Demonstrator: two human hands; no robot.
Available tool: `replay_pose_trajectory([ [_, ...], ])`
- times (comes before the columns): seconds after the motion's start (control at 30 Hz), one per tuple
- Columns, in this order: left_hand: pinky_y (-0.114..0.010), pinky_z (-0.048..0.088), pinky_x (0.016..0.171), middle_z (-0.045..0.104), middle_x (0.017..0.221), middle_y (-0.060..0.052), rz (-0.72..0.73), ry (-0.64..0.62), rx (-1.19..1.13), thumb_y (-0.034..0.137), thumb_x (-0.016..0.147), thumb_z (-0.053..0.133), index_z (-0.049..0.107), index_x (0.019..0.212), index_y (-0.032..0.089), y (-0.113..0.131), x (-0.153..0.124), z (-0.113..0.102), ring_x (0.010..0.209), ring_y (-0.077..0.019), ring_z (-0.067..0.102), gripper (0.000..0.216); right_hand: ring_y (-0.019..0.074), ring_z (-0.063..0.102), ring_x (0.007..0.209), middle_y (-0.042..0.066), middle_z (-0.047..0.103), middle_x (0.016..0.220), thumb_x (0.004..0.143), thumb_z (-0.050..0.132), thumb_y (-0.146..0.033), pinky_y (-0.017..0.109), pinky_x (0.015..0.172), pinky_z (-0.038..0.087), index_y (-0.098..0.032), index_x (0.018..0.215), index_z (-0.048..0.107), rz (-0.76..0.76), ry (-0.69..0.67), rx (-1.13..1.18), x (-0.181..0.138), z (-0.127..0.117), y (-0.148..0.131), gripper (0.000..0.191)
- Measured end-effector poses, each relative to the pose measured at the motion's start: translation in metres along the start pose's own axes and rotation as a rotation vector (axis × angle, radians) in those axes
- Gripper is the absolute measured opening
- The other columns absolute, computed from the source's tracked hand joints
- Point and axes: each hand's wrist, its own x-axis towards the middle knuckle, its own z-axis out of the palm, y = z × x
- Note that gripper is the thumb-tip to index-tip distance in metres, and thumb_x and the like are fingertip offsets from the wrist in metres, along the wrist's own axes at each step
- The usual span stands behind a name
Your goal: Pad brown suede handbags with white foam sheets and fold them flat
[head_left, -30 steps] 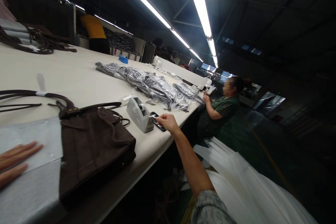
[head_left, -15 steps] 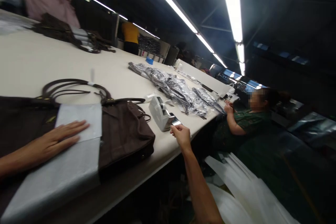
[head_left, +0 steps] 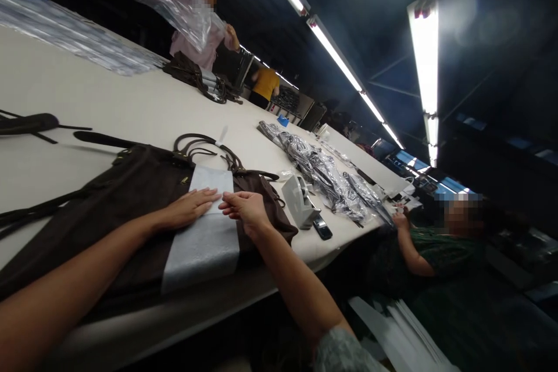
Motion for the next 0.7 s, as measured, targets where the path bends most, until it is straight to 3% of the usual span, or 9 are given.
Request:
replay_pose_trajectory([
  [0.17, -0.048, 0.013, 0.125, 0.030, 0.160, -0.008, 0.014, 0.009, 0.002, 0.050, 0.091, 0.017, 0.043, 0.148, 0.019, 0.000, 0.002, 0.001, 0.152, -0.0233, 0.021, 0.070, 0.0066, 0.059, 0.048, 0.006, 0.071, 0.065, 0.081, 0.077, -0.023, 0.012, 0.042, 0.042, -0.010, 0.069, 0.065, 0.158, 0.083, -0.094, 0.013, 0.014, 0.016, 0.021],
  [0.43, -0.049, 0.010, 0.125, 0.027, 0.161, -0.010, 0.012, -0.010, -0.032, 0.040, 0.090, 0.020, 0.040, 0.149, 0.015, 0.007, 0.000, -0.003, 0.153, -0.0245, 0.017, 0.067, 0.0064, 0.057, 0.042, 0.005, 0.067, 0.058, 0.085, 0.070, -0.014, 0.011, 0.040, 0.046, -0.009, 0.068, 0.063, 0.265, 0.107, -0.206, 0.014, 0.014, 0.025, 0.019],
  [0.7, -0.046, 0.011, 0.125, 0.028, 0.161, -0.006, 0.025, -0.021, -0.058, 0.050, 0.092, 0.010, 0.039, 0.150, 0.020, 0.001, 0.000, -0.001, 0.152, -0.0215, 0.019, 0.072, 0.0058, 0.053, 0.039, 0.003, 0.065, 0.053, 0.084, 0.071, -0.013, 0.010, 0.035, 0.042, -0.010, 0.066, 0.062, 0.347, 0.073, -0.294, 0.019, 0.014, 0.024, 0.020],
])
